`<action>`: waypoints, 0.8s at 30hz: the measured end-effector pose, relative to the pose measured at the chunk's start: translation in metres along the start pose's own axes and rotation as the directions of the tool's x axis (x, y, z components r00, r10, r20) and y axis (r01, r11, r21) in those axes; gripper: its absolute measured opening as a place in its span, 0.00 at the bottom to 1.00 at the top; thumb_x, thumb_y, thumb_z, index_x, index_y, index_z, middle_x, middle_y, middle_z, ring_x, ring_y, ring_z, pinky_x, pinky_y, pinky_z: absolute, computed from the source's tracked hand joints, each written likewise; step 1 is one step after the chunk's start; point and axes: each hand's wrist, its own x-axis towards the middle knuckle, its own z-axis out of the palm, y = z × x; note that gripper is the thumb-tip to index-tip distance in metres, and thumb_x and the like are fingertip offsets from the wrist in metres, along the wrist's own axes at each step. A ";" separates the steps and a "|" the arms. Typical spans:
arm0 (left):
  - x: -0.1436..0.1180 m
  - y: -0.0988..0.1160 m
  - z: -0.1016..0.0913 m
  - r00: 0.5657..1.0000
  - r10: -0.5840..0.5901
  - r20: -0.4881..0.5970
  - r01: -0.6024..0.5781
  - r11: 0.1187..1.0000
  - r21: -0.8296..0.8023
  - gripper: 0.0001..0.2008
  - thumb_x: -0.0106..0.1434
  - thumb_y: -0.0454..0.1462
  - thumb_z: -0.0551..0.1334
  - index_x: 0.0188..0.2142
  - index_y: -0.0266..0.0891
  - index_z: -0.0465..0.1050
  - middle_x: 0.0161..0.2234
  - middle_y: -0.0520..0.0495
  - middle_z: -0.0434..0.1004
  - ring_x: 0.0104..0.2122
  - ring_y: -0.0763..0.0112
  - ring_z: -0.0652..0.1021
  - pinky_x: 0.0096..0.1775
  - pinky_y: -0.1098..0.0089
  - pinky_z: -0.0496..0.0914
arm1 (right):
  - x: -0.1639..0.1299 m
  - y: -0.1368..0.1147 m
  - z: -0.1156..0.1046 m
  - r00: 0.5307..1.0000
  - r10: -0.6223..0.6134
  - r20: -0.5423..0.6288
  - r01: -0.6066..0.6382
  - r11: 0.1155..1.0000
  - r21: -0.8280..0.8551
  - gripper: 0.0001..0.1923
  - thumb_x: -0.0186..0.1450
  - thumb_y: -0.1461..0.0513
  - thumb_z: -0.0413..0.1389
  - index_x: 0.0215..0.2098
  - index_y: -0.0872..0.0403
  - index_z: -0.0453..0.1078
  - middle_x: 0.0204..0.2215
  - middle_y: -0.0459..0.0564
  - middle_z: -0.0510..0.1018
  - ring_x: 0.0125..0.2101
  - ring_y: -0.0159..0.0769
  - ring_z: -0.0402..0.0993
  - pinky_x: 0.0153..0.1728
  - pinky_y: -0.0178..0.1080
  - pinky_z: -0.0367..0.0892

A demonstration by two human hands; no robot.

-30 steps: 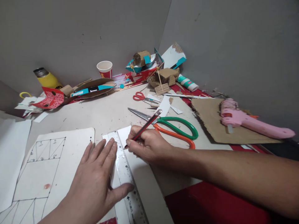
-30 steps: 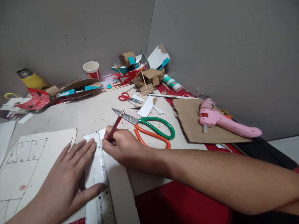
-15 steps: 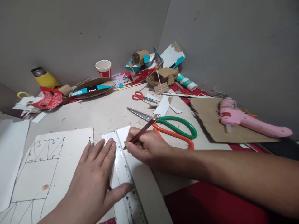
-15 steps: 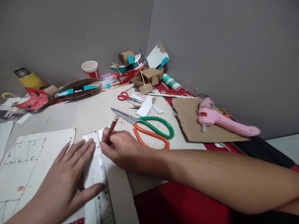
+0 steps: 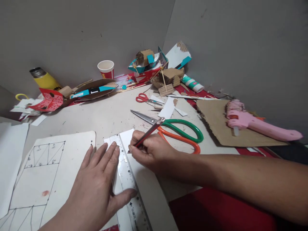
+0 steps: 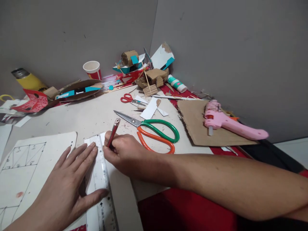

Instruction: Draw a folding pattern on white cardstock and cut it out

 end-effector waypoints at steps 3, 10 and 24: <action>0.000 0.000 0.000 1.000 -0.005 0.008 0.005 1.000 -0.007 0.45 0.59 0.62 0.57 0.63 0.31 0.60 0.62 0.36 0.65 0.59 0.42 0.69 0.57 0.41 0.60 | 0.000 0.002 0.000 1.000 -0.001 -0.004 0.002 1.000 0.022 0.10 0.64 0.65 0.50 0.25 0.51 0.55 0.17 0.37 0.58 0.19 0.27 0.53 0.24 0.34 0.52; -0.001 0.000 0.000 1.000 -0.010 0.008 0.010 1.000 -0.017 0.45 0.59 0.62 0.57 0.63 0.31 0.61 0.62 0.35 0.66 0.59 0.41 0.69 0.57 0.41 0.60 | 0.000 -0.001 0.000 1.000 0.017 0.004 -0.017 1.000 -0.025 0.11 0.63 0.66 0.50 0.25 0.51 0.54 0.17 0.37 0.58 0.19 0.27 0.52 0.24 0.34 0.51; -0.001 0.000 -0.003 1.000 0.006 0.008 -0.007 1.000 0.031 0.44 0.60 0.62 0.55 0.63 0.30 0.61 0.62 0.36 0.65 0.58 0.42 0.70 0.55 0.42 0.63 | 0.000 0.004 0.001 0.965 0.248 -0.084 -0.228 0.954 0.196 0.05 0.63 0.62 0.50 0.29 0.52 0.62 0.20 0.41 0.69 0.22 0.30 0.66 0.22 0.32 0.58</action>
